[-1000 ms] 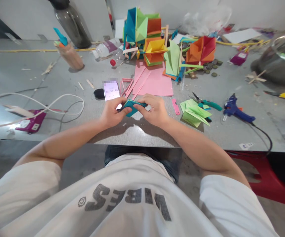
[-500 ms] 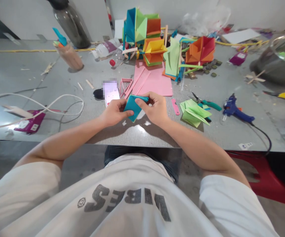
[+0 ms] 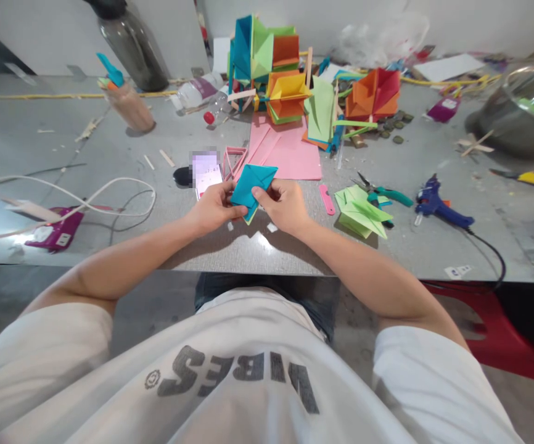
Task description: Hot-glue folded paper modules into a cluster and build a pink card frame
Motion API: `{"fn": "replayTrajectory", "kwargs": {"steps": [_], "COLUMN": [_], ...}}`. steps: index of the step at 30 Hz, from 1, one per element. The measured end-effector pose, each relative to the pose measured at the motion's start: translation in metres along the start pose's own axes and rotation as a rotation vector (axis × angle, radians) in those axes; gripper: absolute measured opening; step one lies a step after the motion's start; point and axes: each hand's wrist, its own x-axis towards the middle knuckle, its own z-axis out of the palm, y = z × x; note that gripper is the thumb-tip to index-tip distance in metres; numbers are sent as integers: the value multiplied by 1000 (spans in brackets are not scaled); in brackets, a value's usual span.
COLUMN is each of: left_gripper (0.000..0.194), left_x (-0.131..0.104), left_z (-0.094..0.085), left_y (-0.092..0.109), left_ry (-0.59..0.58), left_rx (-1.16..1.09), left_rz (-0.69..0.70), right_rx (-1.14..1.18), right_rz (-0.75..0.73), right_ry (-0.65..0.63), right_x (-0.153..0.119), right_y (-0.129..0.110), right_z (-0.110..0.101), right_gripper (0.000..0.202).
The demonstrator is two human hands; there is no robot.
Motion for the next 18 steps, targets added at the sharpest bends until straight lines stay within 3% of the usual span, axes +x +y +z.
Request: {"fn": "replayTrajectory", "kwargs": {"steps": [7,13,18], "left_gripper": [43,52,55], "left_x": [-1,0,-2], "left_z": [-4,-1,-3], "left_y": [8,1,5], "left_ry": [32,2,47], "left_rx": [22,-43,3], "left_rz": [9,32,-8], "right_rx": [67,28,99], "right_rz": [57,31,71], "right_ry": [-114,-58,-114], "right_x": [-6,-4,-3], "right_y": [-3,0,-2], "right_z": [8,6,9], "right_gripper": [77,78,77]}}
